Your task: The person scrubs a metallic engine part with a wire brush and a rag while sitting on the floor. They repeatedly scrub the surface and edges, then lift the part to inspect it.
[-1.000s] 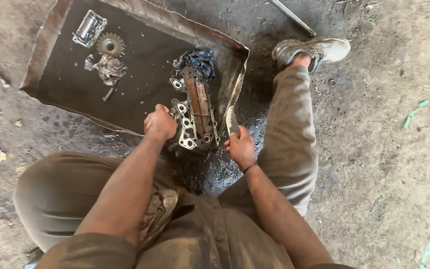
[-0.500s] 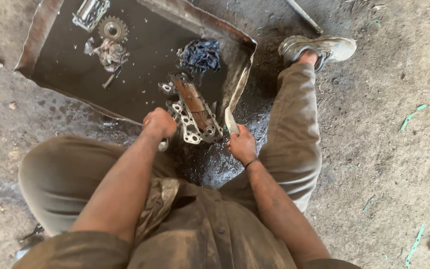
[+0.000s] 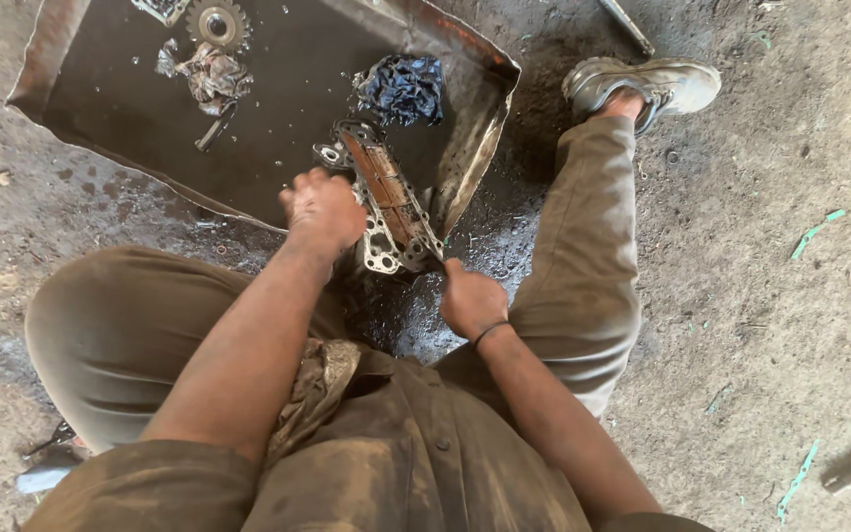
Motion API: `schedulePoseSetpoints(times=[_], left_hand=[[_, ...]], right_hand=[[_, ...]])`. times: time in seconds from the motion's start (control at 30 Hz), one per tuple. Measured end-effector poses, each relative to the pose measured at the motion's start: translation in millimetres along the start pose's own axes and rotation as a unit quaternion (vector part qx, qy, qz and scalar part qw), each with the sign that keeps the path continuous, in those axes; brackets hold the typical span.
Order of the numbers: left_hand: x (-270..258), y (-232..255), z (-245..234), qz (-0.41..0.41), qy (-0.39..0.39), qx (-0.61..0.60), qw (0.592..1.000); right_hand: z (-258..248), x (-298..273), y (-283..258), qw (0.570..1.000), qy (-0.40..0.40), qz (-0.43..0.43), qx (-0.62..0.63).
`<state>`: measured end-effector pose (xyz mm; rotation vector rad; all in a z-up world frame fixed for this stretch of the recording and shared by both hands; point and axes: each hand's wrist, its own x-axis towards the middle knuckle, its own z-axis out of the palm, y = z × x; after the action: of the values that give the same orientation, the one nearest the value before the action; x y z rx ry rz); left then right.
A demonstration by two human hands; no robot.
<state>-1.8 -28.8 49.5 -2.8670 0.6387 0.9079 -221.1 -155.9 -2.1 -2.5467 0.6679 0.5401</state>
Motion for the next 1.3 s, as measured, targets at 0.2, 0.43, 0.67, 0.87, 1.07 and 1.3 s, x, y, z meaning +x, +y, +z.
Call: schedulePoseSetpoints(times=[0.2, 0.43, 0.67, 0.87, 1.07, 1.3], left_hand=[[-4.9, 24.8, 8.3, 0.120, -0.035, -0.023, 0.992], [-4.4, 31.7, 17.4, 0.173, -0.094, 0.052, 0.979], [9.0, 40.8, 24.7, 0.151, -0.144, 0.089, 0.974], [12.4, 45.1, 32.1, 0.124, -0.050, 0.047, 0.990], [14.4, 39.1, 27.7, 0.127, -0.133, 0.021, 0.983], [16.2, 46.3, 29.4, 0.104, -0.105, 0.047, 0.988]], right_hand=[[11.9, -18.0, -13.4, 0.998, 0.020, -0.045, -0.043], [20.8, -17.4, -17.1, 0.995, 0.065, -0.070, -0.040], [28.3, -10.2, -13.0, 0.996, 0.054, -0.070, -0.014], [22.9, 18.1, -13.8, 0.999, 0.040, -0.032, 0.008], [19.5, 7.5, -15.7, 0.998, 0.038, -0.048, 0.010], [12.5, 11.4, -18.2, 0.998, 0.021, -0.052, -0.018]])
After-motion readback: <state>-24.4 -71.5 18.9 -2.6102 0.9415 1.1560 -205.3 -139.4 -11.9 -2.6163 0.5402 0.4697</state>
